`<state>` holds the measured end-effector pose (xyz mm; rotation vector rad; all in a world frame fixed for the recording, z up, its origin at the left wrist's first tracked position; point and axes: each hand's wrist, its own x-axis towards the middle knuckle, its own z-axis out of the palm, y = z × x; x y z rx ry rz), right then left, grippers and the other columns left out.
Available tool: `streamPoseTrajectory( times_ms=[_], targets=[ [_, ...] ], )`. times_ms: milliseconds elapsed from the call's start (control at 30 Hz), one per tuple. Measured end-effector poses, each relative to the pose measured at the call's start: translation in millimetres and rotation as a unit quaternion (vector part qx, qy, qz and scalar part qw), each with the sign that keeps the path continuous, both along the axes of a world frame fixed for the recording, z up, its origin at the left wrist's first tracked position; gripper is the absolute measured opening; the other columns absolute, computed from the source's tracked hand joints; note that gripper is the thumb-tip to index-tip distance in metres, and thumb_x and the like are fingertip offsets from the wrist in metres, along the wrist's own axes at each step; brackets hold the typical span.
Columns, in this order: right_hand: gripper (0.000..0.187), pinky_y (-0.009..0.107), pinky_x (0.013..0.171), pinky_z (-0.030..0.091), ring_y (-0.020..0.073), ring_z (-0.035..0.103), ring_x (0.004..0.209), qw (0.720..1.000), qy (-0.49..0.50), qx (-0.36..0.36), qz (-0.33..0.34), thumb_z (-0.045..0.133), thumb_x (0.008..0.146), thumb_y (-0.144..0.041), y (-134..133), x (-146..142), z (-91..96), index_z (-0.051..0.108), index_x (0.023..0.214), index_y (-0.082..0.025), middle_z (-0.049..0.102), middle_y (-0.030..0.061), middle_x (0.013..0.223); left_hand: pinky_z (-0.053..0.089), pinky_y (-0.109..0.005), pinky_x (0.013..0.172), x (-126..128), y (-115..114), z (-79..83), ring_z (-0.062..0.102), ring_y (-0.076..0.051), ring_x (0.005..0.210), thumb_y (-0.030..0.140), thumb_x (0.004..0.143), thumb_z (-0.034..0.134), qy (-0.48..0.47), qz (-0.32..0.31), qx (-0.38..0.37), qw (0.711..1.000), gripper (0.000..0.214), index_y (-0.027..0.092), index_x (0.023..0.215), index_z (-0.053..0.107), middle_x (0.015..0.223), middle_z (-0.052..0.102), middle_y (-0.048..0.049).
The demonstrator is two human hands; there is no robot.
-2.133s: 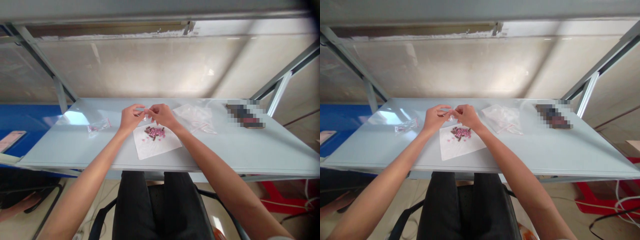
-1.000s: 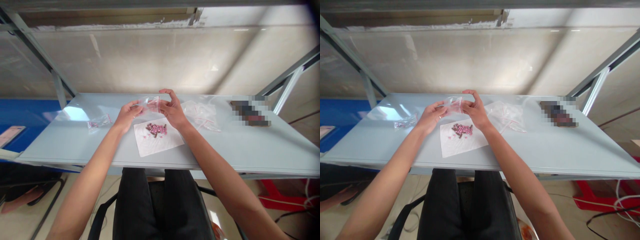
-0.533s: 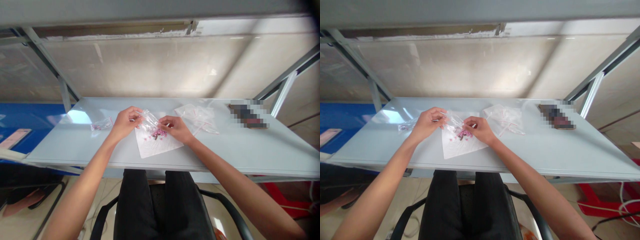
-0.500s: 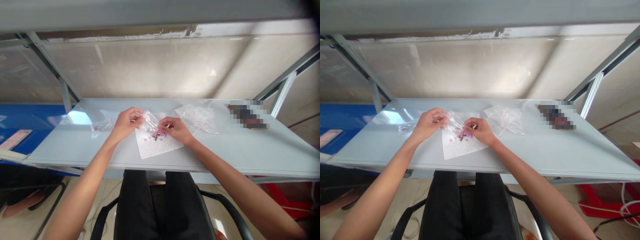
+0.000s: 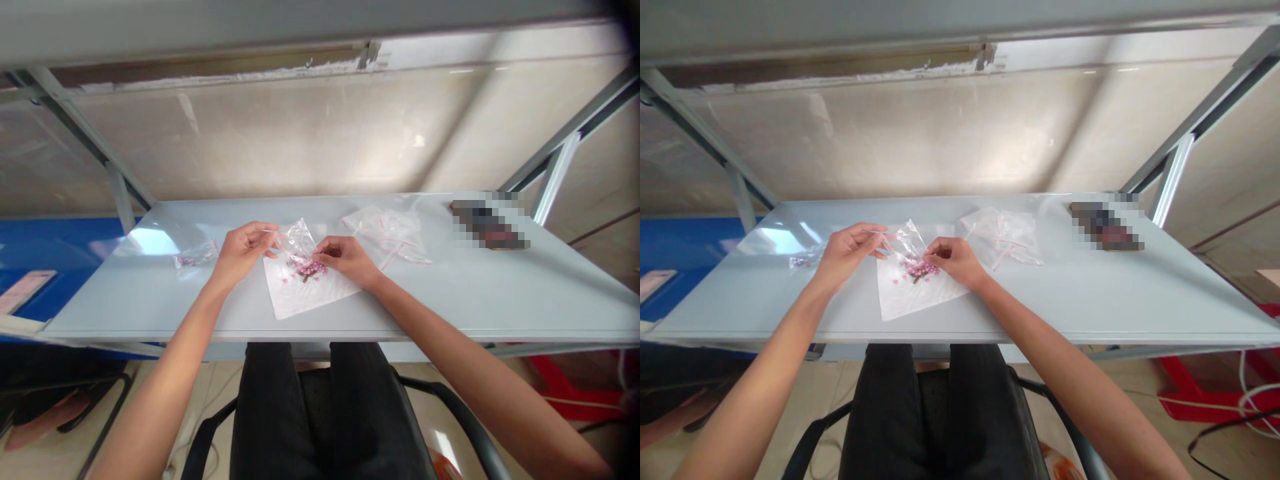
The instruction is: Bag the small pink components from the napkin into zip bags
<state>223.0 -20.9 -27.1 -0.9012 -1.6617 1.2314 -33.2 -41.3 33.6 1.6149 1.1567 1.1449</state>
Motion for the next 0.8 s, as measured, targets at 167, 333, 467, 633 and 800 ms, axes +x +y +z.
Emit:
streamPoseTrajectory(
  times_ms=[167,333,467,633,800],
  targets=[
    [0.033,0.028,0.064,0.045,0.0139,0.059,0.068,0.998,0.045,-0.03,0.007,0.082,0.071,-0.047,-2.4,0.2,4.2,0.07,0.076,-0.017,0.069,0.0027,0.074,0.062,-0.034,0.078,2.7,-8.1,-10.6,0.075,-0.023,0.087,0.044,0.077,0.08,0.04,-0.016,-0.037,0.998,0.041,0.017,0.108,0.072,0.101,0.078,-0.0107],
    [0.033,0.027,0.061,0.045,0.0136,0.061,0.067,0.997,0.054,-0.016,-0.05,0.08,0.073,-0.048,-7.1,3.8,15.8,0.069,0.077,-0.017,0.07,0.0027,0.074,0.061,-0.037,0.079,0.2,-8.6,-11.8,0.075,-0.025,0.088,0.045,0.077,0.078,0.113,0.001,-0.007,0.994,0.037,0.018,0.102,0.076,0.101,0.079,-0.0105],
    [0.029,0.025,0.052,0.044,0.0143,0.064,0.061,0.982,0.048,0.015,-0.182,0.079,0.076,-0.043,-9.8,36.2,29.0,0.067,0.084,-0.017,0.072,0.0043,0.072,0.056,-0.039,0.088,-45.3,-5.8,-4.6,0.074,-0.025,0.09,0.037,0.086,0.066,0.283,0.167,0.088,0.941,0.024,0.02,0.099,0.076,0.102,0.078,-0.0094],
    [0.041,0.029,0.042,0.046,0.02,0.066,0.051,0.951,-0.036,0.007,-0.308,0.083,0.072,-0.045,-7.0,97.1,40.7,0.061,0.097,-0.022,0.075,0.0088,0.073,0.05,-0.049,0.095,-107.3,-9.9,-13.4,0.07,-0.036,0.104,0.031,0.087,0.061,0.521,0.284,0.064,0.802,0.029,0.019,0.109,0.075,0.109,0.077,-0.0142],
    [0.033,0.031,0.045,0.04,0.0152,0.052,0.035,0.86,-0.269,0.089,-0.425,0.072,0.083,-0.049,-9.4,112.7,52.2,0.059,0.069,-0.022,0.058,0.0013,0.044,0.053,-0.046,0.092,-102.8,-7.2,-24.4,0.073,-0.033,0.097,0.027,0.085,0.063,0.469,0.293,0.084,0.829,0.026,0.019,0.106,0.076,0.098,0.079,-0.0108]
  ],
)
